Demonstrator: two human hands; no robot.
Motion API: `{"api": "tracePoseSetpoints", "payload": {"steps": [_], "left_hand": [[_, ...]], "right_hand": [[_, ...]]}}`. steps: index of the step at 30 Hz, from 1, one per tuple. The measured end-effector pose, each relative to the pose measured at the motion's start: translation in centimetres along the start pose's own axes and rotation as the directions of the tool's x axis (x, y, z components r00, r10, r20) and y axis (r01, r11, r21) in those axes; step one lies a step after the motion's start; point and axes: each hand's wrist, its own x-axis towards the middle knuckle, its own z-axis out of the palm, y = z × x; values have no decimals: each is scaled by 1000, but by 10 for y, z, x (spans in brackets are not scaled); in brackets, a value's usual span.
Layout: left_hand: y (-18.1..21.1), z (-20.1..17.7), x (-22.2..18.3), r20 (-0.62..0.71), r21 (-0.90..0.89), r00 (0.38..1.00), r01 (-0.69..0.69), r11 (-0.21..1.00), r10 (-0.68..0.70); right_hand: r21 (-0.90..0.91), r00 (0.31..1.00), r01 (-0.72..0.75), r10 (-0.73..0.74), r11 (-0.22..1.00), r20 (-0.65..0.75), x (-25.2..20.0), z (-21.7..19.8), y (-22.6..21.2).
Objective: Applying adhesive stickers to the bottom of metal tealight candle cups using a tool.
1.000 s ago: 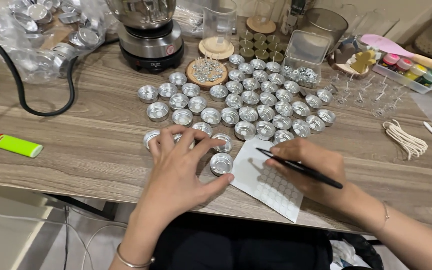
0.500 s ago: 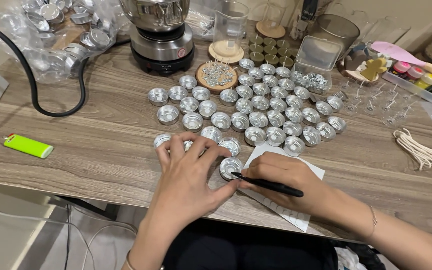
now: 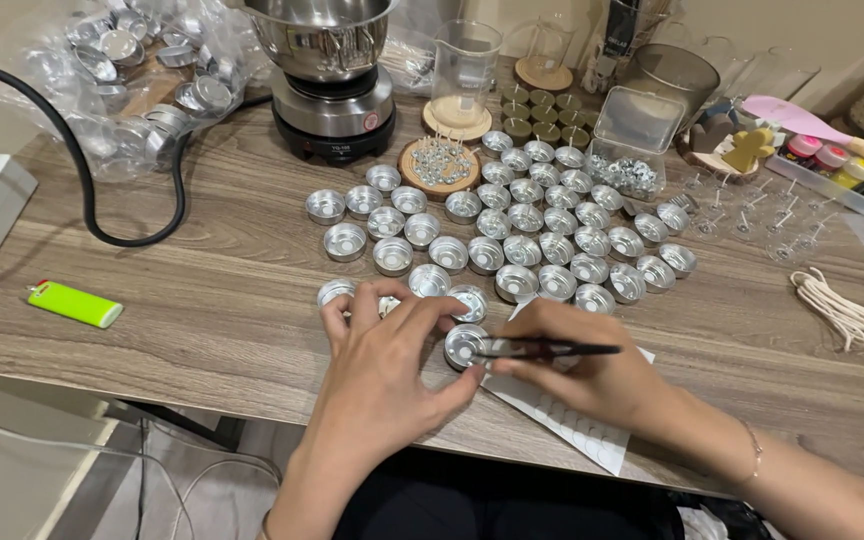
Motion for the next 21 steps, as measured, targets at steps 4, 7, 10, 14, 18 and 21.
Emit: {"api": "tracePoseSetpoints", "payload": {"steps": [4, 7, 10, 14, 18, 21], "left_hand": [[-16, -14, -14, -91, -15, 996, -21, 1000, 20], [-39, -38, -21, -282, 85, 953, 140, 987, -111], [-66, -51, -20, -394, 180, 862, 413, 893, -319], [-77, -53, -13, -338, 187, 869, 438, 879, -361], [-69, -46, -13, -391, 159, 880, 354, 921, -270], [-35, -27, -14, -385, 160, 919, 157, 975, -85]], "right_hand": [[109, 986, 18, 0, 994, -169, -9, -9, 19], [84, 956, -52, 74, 995, -283, -12, -16, 27], [145, 935, -86, 130, 986, -329, -13, -20, 31], [11, 929, -144, 139, 989, -344, -13, -27, 20], [186, 906, -182, 238, 966, -351, -30, -35, 21], [382, 865, -332, 440, 862, -242, -41, -39, 24]]}}
